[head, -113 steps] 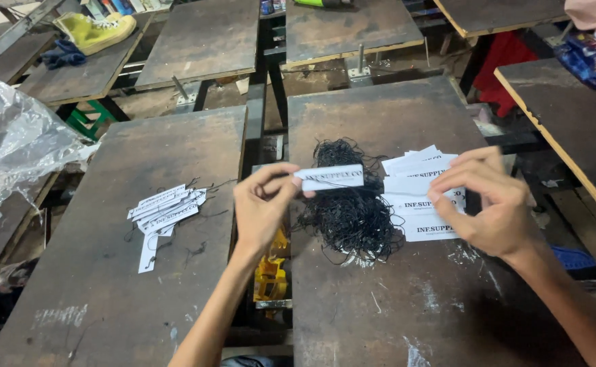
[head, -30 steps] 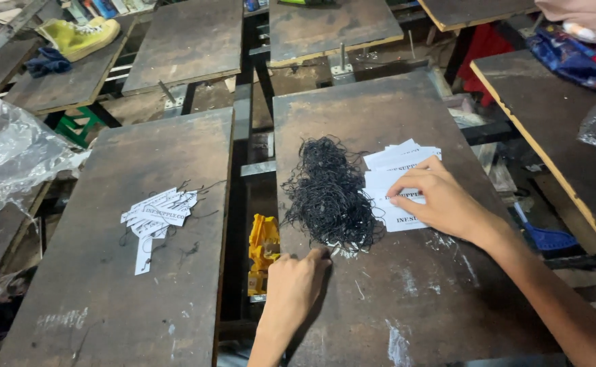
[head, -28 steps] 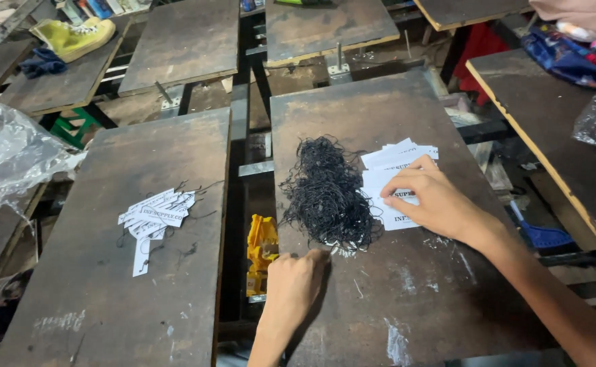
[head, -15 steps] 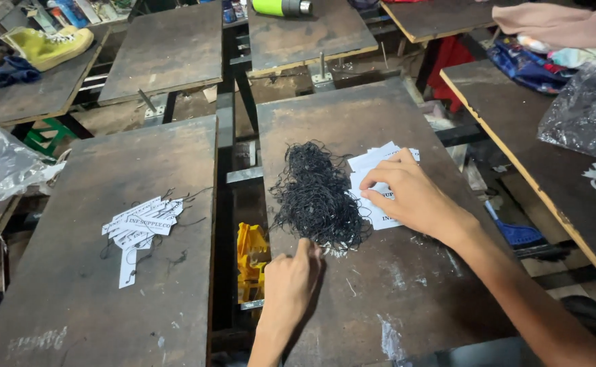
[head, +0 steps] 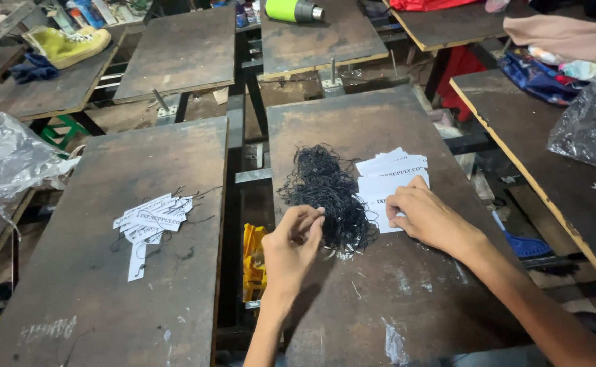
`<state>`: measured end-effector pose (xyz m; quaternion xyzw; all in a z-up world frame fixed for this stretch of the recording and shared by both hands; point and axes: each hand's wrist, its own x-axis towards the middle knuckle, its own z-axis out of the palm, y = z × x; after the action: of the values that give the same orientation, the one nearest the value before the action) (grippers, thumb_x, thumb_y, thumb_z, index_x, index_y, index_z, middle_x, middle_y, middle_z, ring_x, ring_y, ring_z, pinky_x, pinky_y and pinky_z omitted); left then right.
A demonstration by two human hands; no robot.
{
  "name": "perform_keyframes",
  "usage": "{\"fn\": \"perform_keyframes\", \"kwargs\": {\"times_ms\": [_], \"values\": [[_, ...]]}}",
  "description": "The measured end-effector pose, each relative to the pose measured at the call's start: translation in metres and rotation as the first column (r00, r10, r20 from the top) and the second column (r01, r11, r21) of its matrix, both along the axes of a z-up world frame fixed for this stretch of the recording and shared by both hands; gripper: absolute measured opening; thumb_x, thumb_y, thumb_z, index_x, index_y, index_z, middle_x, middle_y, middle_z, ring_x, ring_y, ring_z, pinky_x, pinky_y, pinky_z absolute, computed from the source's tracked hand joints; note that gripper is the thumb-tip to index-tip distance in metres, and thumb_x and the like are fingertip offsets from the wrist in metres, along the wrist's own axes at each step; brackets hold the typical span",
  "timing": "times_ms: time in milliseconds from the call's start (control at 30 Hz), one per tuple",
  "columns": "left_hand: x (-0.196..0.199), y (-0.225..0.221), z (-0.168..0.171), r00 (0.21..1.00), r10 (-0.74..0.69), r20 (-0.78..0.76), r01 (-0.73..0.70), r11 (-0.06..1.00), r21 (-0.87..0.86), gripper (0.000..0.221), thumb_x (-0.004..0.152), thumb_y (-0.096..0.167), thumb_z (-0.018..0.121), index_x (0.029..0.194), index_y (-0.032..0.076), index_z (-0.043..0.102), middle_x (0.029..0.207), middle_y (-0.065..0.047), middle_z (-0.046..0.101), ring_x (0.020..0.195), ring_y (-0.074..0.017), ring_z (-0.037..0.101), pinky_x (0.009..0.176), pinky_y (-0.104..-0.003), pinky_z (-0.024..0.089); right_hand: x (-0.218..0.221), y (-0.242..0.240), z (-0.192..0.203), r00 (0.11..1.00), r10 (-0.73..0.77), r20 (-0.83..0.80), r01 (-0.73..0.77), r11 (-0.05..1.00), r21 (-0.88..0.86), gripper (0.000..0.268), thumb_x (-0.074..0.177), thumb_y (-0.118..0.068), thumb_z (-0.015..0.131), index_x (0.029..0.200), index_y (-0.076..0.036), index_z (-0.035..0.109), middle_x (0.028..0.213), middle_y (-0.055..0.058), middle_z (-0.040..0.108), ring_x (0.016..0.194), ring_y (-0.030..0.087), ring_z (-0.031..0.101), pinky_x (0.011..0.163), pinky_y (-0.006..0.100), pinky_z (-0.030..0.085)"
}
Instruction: Manually threading paper brand labels onto black elastic loops at a workbench.
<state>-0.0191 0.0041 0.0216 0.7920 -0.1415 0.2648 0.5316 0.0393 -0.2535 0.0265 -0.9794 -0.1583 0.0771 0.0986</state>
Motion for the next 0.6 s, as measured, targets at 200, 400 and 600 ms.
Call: {"fn": "perform_keyframes", "kwargs": {"times_ms": [200, 400, 600], "values": [[-0.003, -0.002, 0.024, 0.934, -0.274, -0.228, 0.191, 0.925, -0.330, 0.035, 0.092, -0.005, 0.061, 0.124, 0.003, 0.051, 0.095, -0.022, 0.080, 0.059, -0.0164, 0.070, 0.058, -0.031, 0.061, 0.000, -0.002, 0.007, 0.999, 0.011, -0.036, -0.010, 0.999, 0.032, 0.011, 0.091, -0.019, 0.069, 0.102, -0.018, 0.065, 0.094, 0.004, 0.071, 0.111, 0.025, 0.057, 0.095, 0.038, 0.052], [-0.002, 0.004, 0.034, 0.912, -0.228, -0.341, 0.160, 0.963, -0.215, 0.016, 0.093, 0.003, 0.066, 0.106, 0.005, 0.074, 0.084, -0.012, 0.081, 0.074, -0.0159, 0.075, 0.074, -0.034, 0.063, -0.001, 0.003, 0.012, 0.996, 0.016, -0.089, -0.015, 1.000, 0.010, 0.007, 0.096, -0.020, 0.064, 0.102, -0.018, 0.065, 0.095, 0.002, 0.070, 0.110, 0.023, 0.056, 0.097, 0.035, 0.051], [-0.008, 0.004, 0.041, 0.917, -0.116, -0.381, 0.071, 0.989, -0.131, 0.016, 0.090, 0.014, 0.074, 0.101, 0.017, 0.086, 0.082, -0.007, 0.083, 0.079, -0.0104, 0.074, 0.075, -0.032, 0.062, 0.003, -0.003, 0.006, 0.997, 0.026, -0.076, -0.023, 0.999, 0.044, 0.005, 0.097, -0.019, 0.059, 0.098, -0.020, 0.064, 0.091, 0.004, 0.068, 0.107, 0.025, 0.058, 0.095, 0.037, 0.052]]}}
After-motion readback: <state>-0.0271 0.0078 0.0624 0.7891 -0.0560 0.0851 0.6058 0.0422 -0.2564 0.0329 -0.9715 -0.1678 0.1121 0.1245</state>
